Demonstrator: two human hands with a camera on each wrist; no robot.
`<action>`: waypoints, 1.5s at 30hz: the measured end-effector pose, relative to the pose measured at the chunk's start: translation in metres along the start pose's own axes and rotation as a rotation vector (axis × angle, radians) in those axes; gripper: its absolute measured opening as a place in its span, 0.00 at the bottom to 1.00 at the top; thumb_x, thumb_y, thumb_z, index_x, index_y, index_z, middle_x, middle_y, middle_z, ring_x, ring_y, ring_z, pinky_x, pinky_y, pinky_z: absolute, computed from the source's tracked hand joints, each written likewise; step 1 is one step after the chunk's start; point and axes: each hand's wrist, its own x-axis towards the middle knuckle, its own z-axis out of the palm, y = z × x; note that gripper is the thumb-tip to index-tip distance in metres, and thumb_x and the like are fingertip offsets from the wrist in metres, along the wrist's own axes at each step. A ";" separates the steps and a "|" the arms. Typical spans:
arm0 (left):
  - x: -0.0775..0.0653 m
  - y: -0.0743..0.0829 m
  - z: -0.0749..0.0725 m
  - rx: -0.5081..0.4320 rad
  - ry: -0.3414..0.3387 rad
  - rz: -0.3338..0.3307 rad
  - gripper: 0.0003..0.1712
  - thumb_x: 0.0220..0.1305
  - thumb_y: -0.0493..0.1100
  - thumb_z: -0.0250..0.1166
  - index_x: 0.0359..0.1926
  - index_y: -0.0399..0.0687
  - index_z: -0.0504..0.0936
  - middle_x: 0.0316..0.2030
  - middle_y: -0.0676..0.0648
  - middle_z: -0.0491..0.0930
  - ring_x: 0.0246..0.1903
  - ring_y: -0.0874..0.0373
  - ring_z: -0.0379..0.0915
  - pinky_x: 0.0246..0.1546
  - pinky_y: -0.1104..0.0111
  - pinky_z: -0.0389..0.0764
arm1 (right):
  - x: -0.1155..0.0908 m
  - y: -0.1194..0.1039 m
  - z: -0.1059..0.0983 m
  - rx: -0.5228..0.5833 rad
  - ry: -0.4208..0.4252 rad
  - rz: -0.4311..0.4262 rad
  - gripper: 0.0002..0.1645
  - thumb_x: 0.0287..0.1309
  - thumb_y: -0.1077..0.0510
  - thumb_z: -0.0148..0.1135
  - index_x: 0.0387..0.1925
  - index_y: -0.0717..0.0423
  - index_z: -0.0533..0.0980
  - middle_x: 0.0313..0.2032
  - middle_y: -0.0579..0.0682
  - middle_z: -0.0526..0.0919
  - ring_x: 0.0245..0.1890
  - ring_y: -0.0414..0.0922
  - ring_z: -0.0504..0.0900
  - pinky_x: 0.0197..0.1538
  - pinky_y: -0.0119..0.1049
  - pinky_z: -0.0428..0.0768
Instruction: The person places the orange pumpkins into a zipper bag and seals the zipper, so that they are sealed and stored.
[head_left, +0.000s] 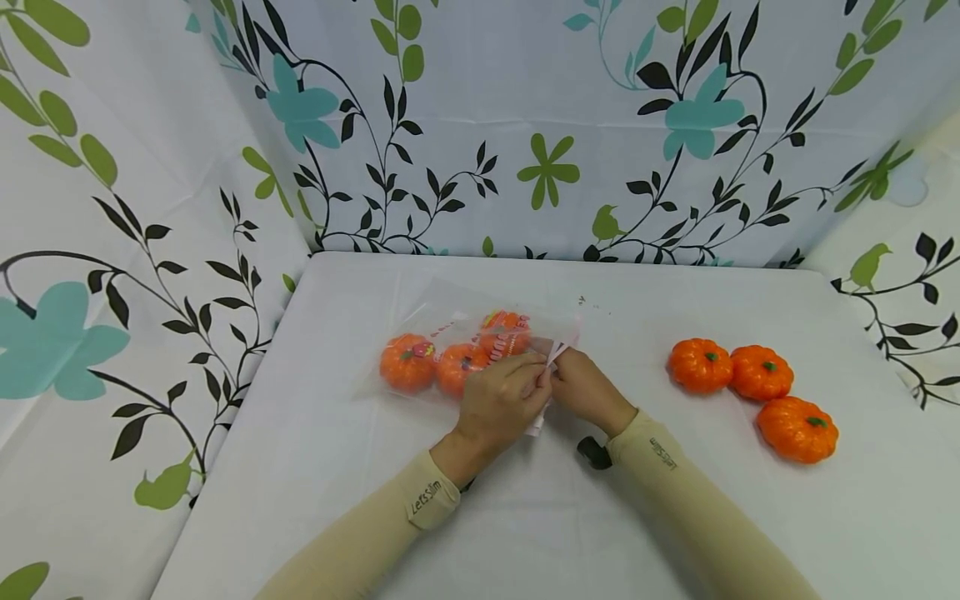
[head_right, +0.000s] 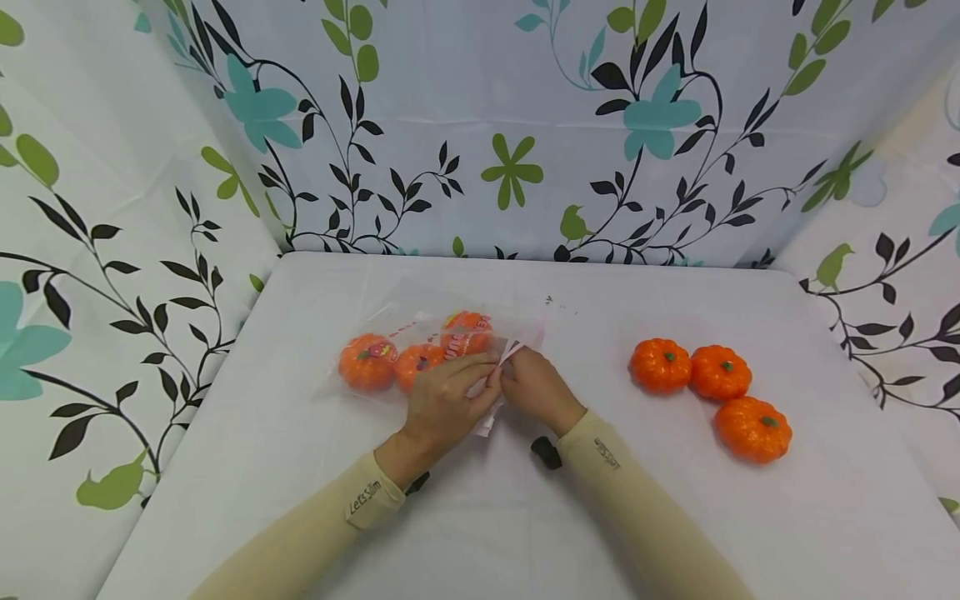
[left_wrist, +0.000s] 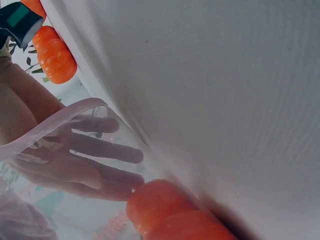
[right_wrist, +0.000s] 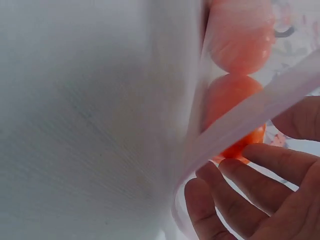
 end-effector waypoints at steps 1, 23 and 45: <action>0.000 0.000 0.000 -0.005 0.004 0.005 0.05 0.56 0.35 0.70 0.33 0.40 0.91 0.35 0.47 0.89 0.36 0.58 0.87 0.42 0.71 0.84 | 0.001 0.001 0.001 0.005 -0.005 -0.013 0.29 0.70 0.58 0.59 0.69 0.59 0.71 0.63 0.55 0.78 0.60 0.48 0.77 0.62 0.49 0.75; 0.000 -0.001 0.000 -0.003 -0.028 -0.016 0.05 0.59 0.37 0.69 0.34 0.40 0.90 0.36 0.47 0.89 0.34 0.58 0.87 0.38 0.71 0.84 | -0.051 0.026 -0.031 -0.418 0.282 -0.104 0.28 0.56 0.48 0.74 0.57 0.53 0.81 0.51 0.51 0.82 0.45 0.53 0.83 0.49 0.53 0.82; -0.002 -0.002 -0.001 0.000 -0.033 -0.034 0.05 0.58 0.37 0.70 0.34 0.40 0.91 0.35 0.47 0.89 0.34 0.58 0.87 0.36 0.72 0.84 | -0.092 0.081 -0.129 -0.571 0.285 0.247 0.90 0.30 0.37 0.86 0.80 0.56 0.33 0.76 0.72 0.41 0.63 0.81 0.57 0.58 0.79 0.59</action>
